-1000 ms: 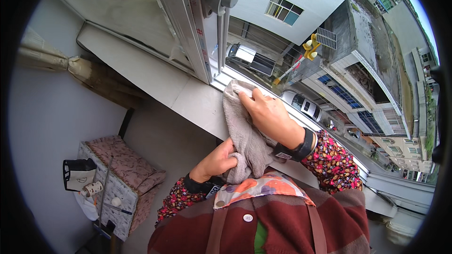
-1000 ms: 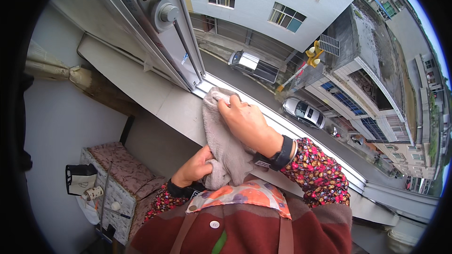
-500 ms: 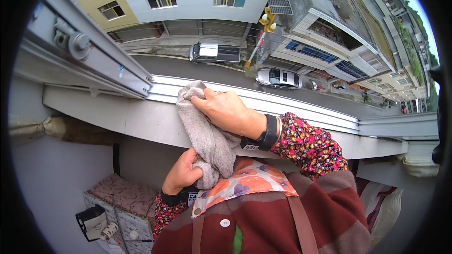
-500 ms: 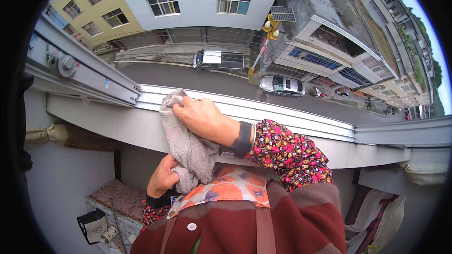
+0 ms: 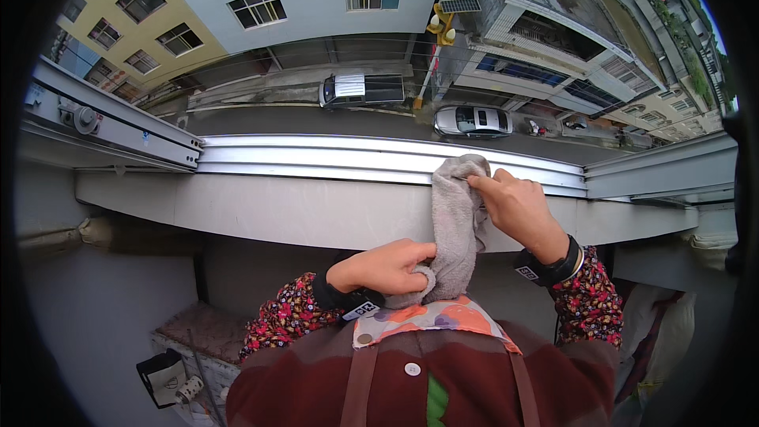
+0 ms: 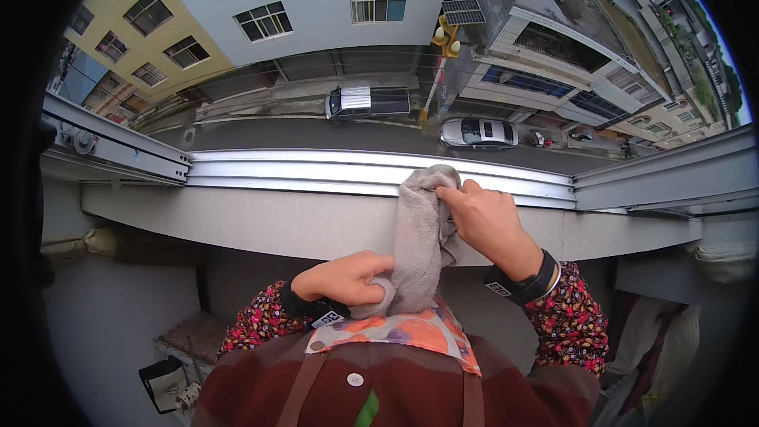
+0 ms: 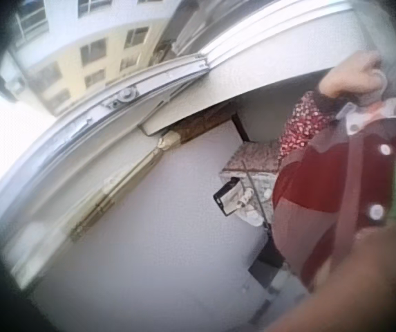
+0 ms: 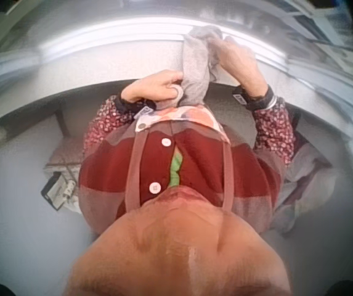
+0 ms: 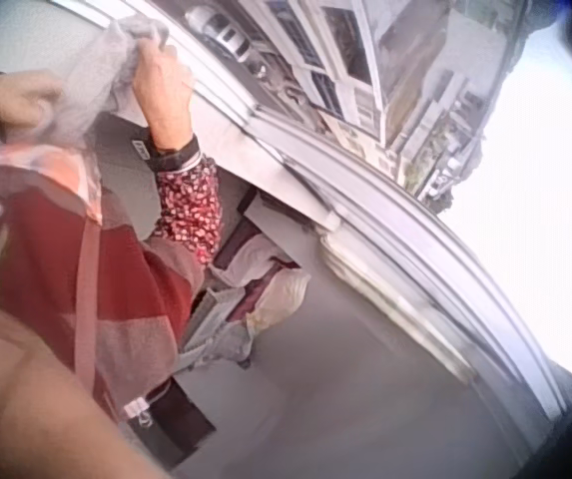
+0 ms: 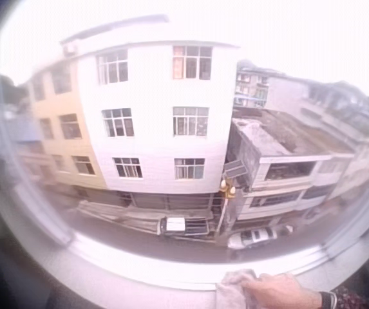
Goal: The person wipes the window frame and sill with a cloth, repeatedly folding and repositioning the cloth while cleaning different sections of the frame. The person occasionally dips the cloth into a nearby bucket of water to continue cleaning.
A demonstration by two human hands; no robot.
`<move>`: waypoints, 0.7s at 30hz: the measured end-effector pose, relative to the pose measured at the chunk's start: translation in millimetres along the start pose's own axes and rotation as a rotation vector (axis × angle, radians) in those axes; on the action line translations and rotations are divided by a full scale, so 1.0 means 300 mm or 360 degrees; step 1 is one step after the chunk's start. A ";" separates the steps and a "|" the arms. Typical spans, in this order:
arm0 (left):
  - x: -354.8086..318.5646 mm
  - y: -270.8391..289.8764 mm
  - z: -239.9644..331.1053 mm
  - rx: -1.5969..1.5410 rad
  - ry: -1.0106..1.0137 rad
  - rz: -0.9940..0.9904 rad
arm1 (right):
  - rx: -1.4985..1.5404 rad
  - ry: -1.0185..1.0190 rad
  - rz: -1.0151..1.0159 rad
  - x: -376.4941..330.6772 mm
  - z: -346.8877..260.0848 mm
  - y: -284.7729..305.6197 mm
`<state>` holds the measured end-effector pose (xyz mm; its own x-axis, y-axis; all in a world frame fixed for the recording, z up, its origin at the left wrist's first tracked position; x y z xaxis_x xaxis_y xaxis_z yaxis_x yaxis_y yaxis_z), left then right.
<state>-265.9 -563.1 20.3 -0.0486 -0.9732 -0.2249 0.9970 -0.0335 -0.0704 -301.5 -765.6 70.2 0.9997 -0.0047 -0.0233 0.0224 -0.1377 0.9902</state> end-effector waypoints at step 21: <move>-0.343 0.034 -0.009 -0.0248 -0.0042 0.0377 | 0.0527 0.0152 0.0168 0.181 -0.232 -0.074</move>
<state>-251.0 -462.6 40.2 0.1883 -0.9554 -0.2275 0.9588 0.2290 -0.1681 -247.1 -693.8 56.4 0.9930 0.0543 0.1048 -0.0688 -0.4551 0.8878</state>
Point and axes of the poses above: each hand's wrist, its own x-axis towards the middle knuckle, its own y-axis out of the back of the hand, z = x × y, the point moved 5 cm from there along x, towards the middle knuckle, and after that the axes turned 1 degree about -y, right-handed, at the moved point
